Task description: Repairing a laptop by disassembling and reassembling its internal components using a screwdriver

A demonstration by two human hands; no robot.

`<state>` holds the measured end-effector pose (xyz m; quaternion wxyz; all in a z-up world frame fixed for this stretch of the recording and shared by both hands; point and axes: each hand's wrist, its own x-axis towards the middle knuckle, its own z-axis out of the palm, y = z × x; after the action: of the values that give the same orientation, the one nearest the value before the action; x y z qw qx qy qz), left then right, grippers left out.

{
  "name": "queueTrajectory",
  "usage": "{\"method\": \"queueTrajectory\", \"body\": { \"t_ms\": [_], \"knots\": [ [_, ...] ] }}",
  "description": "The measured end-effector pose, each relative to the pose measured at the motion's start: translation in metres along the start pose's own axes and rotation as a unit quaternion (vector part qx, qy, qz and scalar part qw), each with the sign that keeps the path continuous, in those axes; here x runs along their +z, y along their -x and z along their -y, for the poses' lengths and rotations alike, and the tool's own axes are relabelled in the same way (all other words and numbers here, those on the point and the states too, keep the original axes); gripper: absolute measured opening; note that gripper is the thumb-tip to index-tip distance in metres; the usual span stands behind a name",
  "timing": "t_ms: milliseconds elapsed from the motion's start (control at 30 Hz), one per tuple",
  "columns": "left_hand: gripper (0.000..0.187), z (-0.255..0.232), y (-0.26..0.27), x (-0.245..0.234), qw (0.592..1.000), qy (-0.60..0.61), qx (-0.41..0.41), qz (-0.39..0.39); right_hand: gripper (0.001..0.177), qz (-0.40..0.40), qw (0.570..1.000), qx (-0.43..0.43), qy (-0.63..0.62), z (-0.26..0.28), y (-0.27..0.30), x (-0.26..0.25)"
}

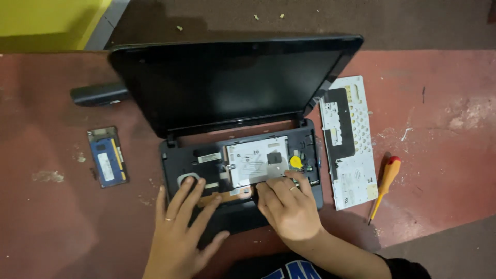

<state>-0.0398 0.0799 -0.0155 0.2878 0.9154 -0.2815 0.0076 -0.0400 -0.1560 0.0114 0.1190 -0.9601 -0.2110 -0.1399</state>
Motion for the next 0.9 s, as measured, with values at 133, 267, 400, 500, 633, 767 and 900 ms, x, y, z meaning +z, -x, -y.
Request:
{"method": "queueTrajectory", "body": {
  "t_ms": [133, 267, 400, 500, 633, 767, 900],
  "knots": [
    [0.065, 0.001, -0.001, 0.0, 1.0, 0.022, -0.004, -0.006, 0.007, -0.01, 0.997, -0.056, 0.05, 0.005, -0.005, 0.0],
    [0.067, 0.0, 0.0, 0.002, 1.0, -0.004, -0.009, -0.001, 0.013, 0.036, 0.991, -0.09, 0.097, 0.009, -0.009, -0.004],
    [0.065, -0.002, -0.002, -0.003, 1.0, -0.004, -0.007, -0.01, 0.016, 0.07, 0.981, -0.122, 0.137, 0.01, -0.009, -0.002],
    [0.063, -0.002, -0.002, -0.003, 1.0, 0.005, -0.008, -0.017, 0.012, 0.082, 0.98, -0.129, 0.125, 0.006, -0.005, -0.002],
    [0.061, -0.002, -0.001, -0.002, 1.0, 0.015, -0.008, -0.015, 0.013, 0.057, 0.995, -0.074, 0.038, -0.001, 0.0, 0.0],
    [0.064, -0.001, 0.001, 0.001, 1.0, 0.005, -0.009, -0.012, 0.023, 0.095, 0.989, -0.112, 0.005, -0.002, 0.009, 0.004],
    [0.063, -0.001, 0.001, 0.002, 1.0, 0.006, -0.014, 0.0, 0.025, 0.05, 0.998, -0.028, -0.02, 0.004, 0.001, -0.011]
  ]
}}
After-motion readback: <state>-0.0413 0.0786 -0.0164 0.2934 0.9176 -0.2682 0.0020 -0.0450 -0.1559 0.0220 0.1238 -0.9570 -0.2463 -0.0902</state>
